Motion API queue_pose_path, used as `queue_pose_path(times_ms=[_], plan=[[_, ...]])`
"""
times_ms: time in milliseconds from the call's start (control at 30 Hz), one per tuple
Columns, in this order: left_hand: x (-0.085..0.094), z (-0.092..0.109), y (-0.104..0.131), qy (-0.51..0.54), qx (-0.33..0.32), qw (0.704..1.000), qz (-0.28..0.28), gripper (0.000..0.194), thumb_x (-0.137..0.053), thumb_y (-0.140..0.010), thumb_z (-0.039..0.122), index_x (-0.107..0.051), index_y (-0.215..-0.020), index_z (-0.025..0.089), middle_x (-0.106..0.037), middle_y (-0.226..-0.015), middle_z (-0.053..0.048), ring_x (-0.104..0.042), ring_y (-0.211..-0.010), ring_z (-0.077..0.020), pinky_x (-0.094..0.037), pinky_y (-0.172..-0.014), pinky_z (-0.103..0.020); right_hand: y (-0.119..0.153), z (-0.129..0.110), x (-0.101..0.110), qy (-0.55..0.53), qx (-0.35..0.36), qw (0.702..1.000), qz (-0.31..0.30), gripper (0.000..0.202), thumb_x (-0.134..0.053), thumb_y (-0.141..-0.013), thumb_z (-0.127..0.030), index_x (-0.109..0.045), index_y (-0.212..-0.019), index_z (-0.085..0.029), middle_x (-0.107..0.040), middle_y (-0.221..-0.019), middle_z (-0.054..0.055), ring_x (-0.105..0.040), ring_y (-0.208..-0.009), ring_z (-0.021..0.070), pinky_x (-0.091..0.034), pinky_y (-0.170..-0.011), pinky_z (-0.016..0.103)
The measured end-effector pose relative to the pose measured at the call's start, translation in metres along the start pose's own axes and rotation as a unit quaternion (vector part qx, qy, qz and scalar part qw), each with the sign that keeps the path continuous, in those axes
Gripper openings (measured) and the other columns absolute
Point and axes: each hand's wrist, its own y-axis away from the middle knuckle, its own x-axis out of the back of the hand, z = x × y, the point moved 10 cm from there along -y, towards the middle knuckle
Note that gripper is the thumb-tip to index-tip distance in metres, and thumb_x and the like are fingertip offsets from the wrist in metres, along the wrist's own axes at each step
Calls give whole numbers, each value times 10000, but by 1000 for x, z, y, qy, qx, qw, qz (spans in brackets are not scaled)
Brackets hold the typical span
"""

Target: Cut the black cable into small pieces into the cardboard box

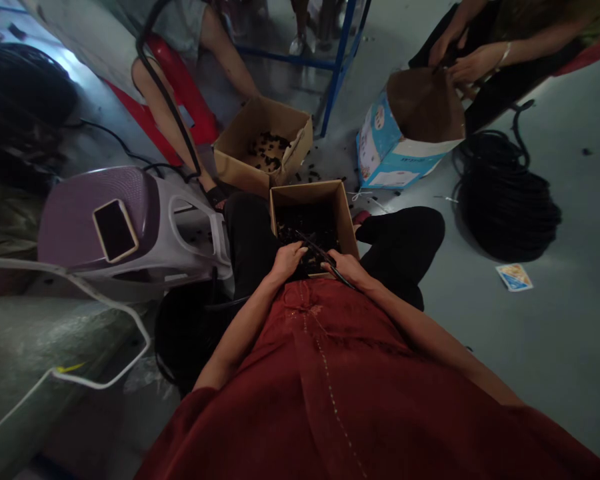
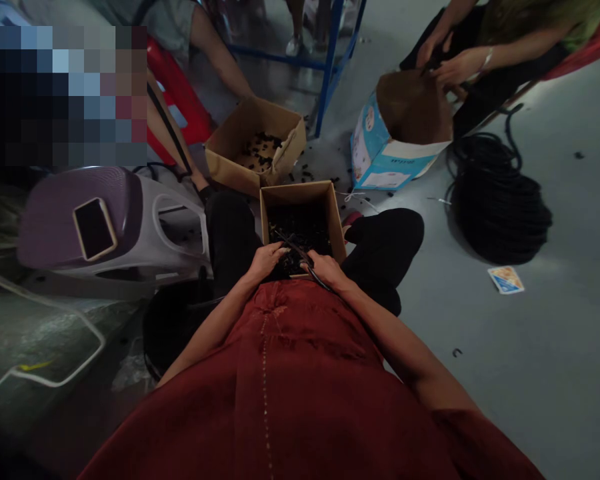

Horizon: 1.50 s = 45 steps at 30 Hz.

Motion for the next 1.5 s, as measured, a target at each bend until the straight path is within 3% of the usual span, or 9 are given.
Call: queue_pose_path(times_ms=[267, 500, 600, 667, 767, 833, 1067, 1333, 1500], plan=[[-2, 0, 0, 30, 19, 999, -20, 262, -404, -862, 251, -625, -792, 130, -590, -672, -6, -462, -591, -90, -324, -588, -197, -5, 7, -4, -17, -11, 1000, 15, 350, -435, -845, -487, -545, -1040, -218, -662, -816, 78, -613, -771, 215, -341, -599, 236], [-12, -3, 3, 207, 65, 974, -61, 350, -400, -846, 397, -613, -791, 125, -507, -583, 23, -408, -479, -61, -312, -484, -189, -10, 12, 13, -138, -17, 988, 72, 285, -505, -795, -454, -560, -941, -215, -637, -768, 40, -595, -719, 189, -382, -612, 247], [-19, -3, 7, 301, 86, 945, -94, 348, -464, -806, 419, -612, -910, 122, -547, -676, 11, -417, -481, -44, -319, -461, -177, -11, 14, 13, -285, -14, 955, 78, 299, -526, -765, -462, -527, -924, -209, -581, -668, -10, -542, -582, 141, -406, -568, 250], [-22, 0, 9, 343, 94, 928, -111, 369, -532, -765, 407, -599, -994, 126, -557, -712, 13, -420, -483, -36, -320, -460, -175, -14, 11, 10, -404, -4, 913, 66, 345, -568, -722, -464, -488, -940, -209, -543, -638, -42, -512, -531, 120, -422, -537, 252], [-23, 7, 13, 378, 97, 910, -136, 418, -583, -731, 397, -581, -1049, 125, -555, -725, 20, -415, -485, -32, -312, -455, -178, -19, 2, 18, -532, 18, 844, 69, 430, -654, -642, -414, -446, -957, -209, -558, -732, -39, -544, -590, 116, -457, -562, 261], [-21, 15, 14, 390, 88, 904, -150, 395, -578, -737, 416, -593, -997, 120, -550, -727, 17, -412, -490, -31, -313, -456, -180, -22, -6, 30, -568, 37, 819, 70, 450, -675, -627, -374, -438, -972, -209, -574, -797, -23, -565, -648, 120, -465, -584, 262], [-4, 39, 14, 394, 70, 899, -176, 396, -540, -771, 459, -600, -967, 121, -541, -720, 4, -427, -514, -32, -343, -479, -173, -31, -34, 67, -556, 64, 828, 44, 398, -692, -600, -287, -494, -935, -203, -571, -800, -26, -528, -591, 93, -411, -517, 231], [8, 36, 7, 339, 108, 919, -173, 417, -458, -822, 484, -572, -965, 109, -544, -669, 1, -444, -484, -40, -342, -433, -163, -48, -48, 65, -644, 70, 762, 11, 403, -671, -579, -249, -469, -926, -214, -541, -728, -59, -460, -507, 69, -372, -478, 223], [27, 31, -9, 294, 136, 935, -145, 454, -526, -798, 400, -502, -1158, 124, -559, -705, 5, -456, -494, -35, -359, -446, -155, -79, -27, 85, -682, 67, 727, 52, 382, -625, -599, -264, -435, -929, -235, -504, -728, -69, -458, -520, 69, -382, -496, 220]])
